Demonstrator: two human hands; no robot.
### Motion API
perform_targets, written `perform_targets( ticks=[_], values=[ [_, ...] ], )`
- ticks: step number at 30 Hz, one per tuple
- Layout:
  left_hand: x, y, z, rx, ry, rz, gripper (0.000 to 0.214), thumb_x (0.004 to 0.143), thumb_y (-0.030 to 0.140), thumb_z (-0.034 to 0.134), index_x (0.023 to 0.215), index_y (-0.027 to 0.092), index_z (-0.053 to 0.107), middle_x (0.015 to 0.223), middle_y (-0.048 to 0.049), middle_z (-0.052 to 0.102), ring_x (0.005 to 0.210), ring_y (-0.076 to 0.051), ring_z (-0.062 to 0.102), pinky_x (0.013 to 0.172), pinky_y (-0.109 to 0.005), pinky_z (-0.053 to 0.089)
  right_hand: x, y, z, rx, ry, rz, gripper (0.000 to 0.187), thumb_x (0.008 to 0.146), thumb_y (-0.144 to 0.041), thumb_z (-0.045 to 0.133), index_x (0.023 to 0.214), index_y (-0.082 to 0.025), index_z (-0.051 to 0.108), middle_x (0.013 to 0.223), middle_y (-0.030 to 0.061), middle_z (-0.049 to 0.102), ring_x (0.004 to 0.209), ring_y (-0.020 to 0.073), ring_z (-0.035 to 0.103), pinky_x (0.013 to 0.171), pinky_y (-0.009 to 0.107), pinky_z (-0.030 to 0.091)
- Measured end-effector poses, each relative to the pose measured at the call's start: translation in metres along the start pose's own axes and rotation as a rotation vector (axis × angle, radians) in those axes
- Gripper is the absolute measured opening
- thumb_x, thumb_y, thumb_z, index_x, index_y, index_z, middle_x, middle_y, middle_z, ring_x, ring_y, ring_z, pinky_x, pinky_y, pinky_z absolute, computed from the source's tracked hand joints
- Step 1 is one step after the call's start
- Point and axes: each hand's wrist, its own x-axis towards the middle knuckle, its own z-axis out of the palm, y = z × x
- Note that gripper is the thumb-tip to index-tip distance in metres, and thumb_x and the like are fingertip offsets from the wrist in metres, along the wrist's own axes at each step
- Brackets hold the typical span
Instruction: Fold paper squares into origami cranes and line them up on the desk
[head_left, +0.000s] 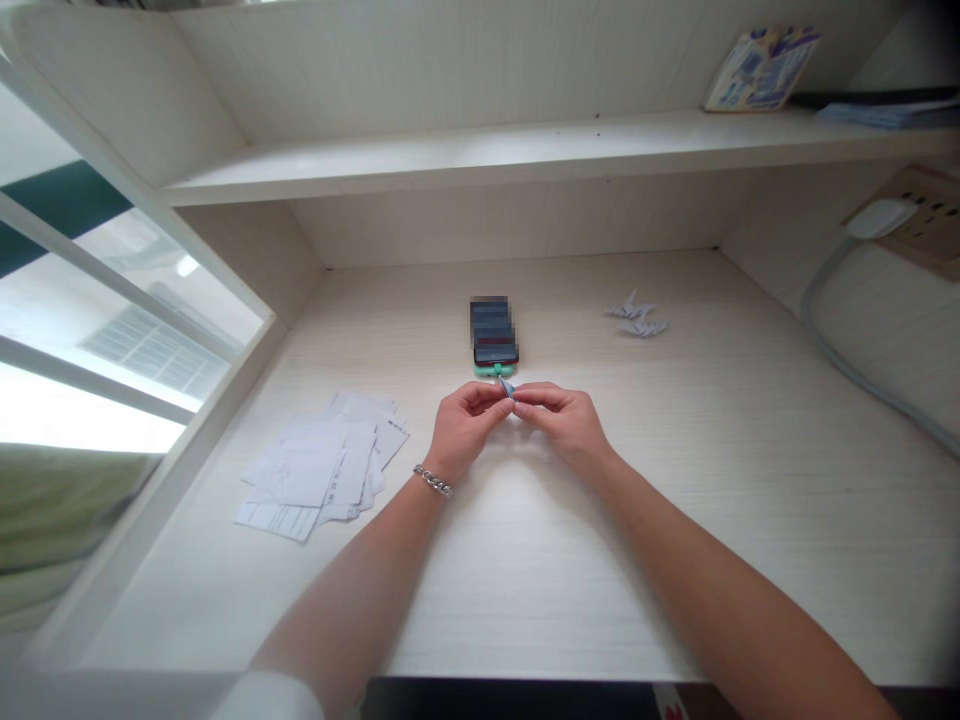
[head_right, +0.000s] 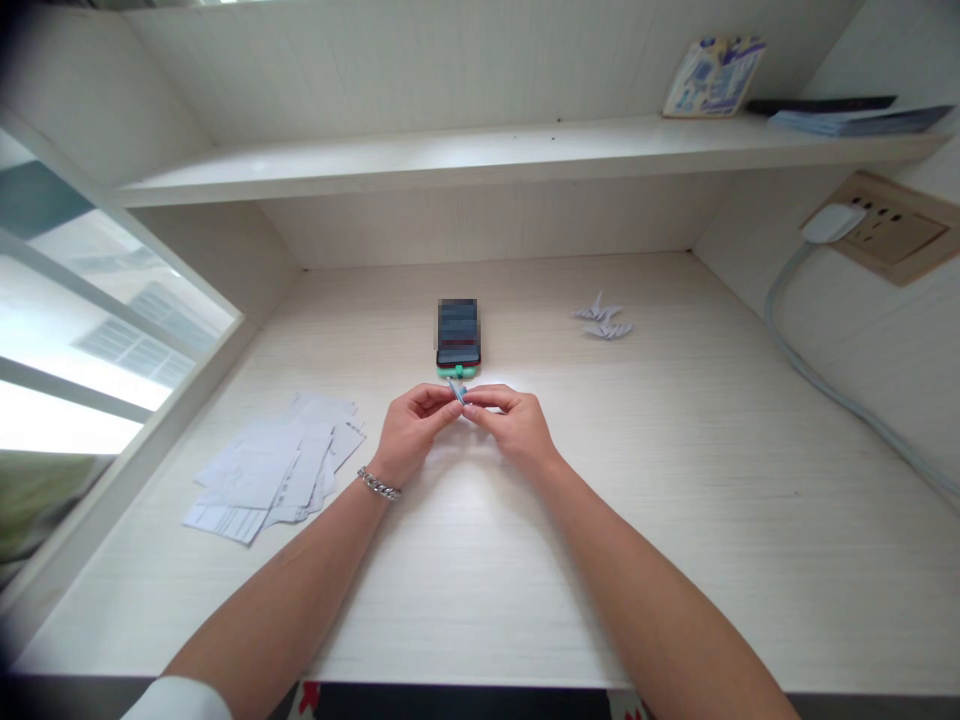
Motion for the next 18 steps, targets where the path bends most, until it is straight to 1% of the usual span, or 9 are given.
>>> perform_targets(
  ticks=[3, 7, 12, 18],
  values=[
    [-0.0005, 0.0000, 0.0005, -0.015, -0.007, 0.017, 0.025, 0.066, 0.025, 0.075, 0.085, 0.013, 0.064, 0.090, -0.0071, 0.068, 0.087, -0.016, 0.064, 0.081, -0.031, 0.050, -0.0006, -0.0009, 0.0005, -0.009, -0.011, -0.027, 0.021, 0.068, -0.036, 0.073, 0.084, -0.024, 0.075, 0.097, 0.0059, 0.069, 0.096, 0.0218, 0.062, 0.084, 0.036, 0.048],
    [-0.0013, 0.0011, 0.0018, -0.024, -0.012, 0.023, 0.026, 0.065, 0.024, 0.075, 0.086, 0.013, 0.064, 0.093, -0.0076, 0.068, 0.088, -0.017, 0.064, 0.082, -0.032, 0.051, -0.0014, -0.0022, 0.0012, -0.022, -0.005, -0.029, 0.021, 0.069, -0.037, 0.072, 0.085, -0.025, 0.075, 0.097, 0.0063, 0.068, 0.095, 0.0221, 0.062, 0.077, 0.034, 0.050],
    [-0.0015, 0.0020, 0.0023, -0.001, 0.012, 0.023, 0.025, 0.067, 0.027, 0.073, 0.086, 0.013, 0.065, 0.092, -0.0084, 0.068, 0.088, -0.017, 0.064, 0.082, -0.032, 0.051, -0.0013, -0.0031, 0.0019, -0.030, 0.002, -0.026, 0.022, 0.069, -0.037, 0.072, 0.084, -0.022, 0.074, 0.092, 0.0065, 0.068, 0.089, 0.0214, 0.063, 0.073, 0.032, 0.051],
    [-0.0011, 0.0007, 0.0008, 0.068, 0.027, 0.018, 0.023, 0.069, 0.030, 0.071, 0.084, 0.014, 0.067, 0.090, -0.0086, 0.069, 0.083, -0.017, 0.064, 0.078, -0.031, 0.051, -0.0023, -0.0046, 0.0051, 0.094, 0.007, 0.054, 0.026, 0.066, -0.037, 0.073, 0.084, -0.018, 0.072, 0.082, 0.0067, 0.071, 0.075, 0.0191, 0.064, 0.072, 0.034, 0.051]
  ],
)
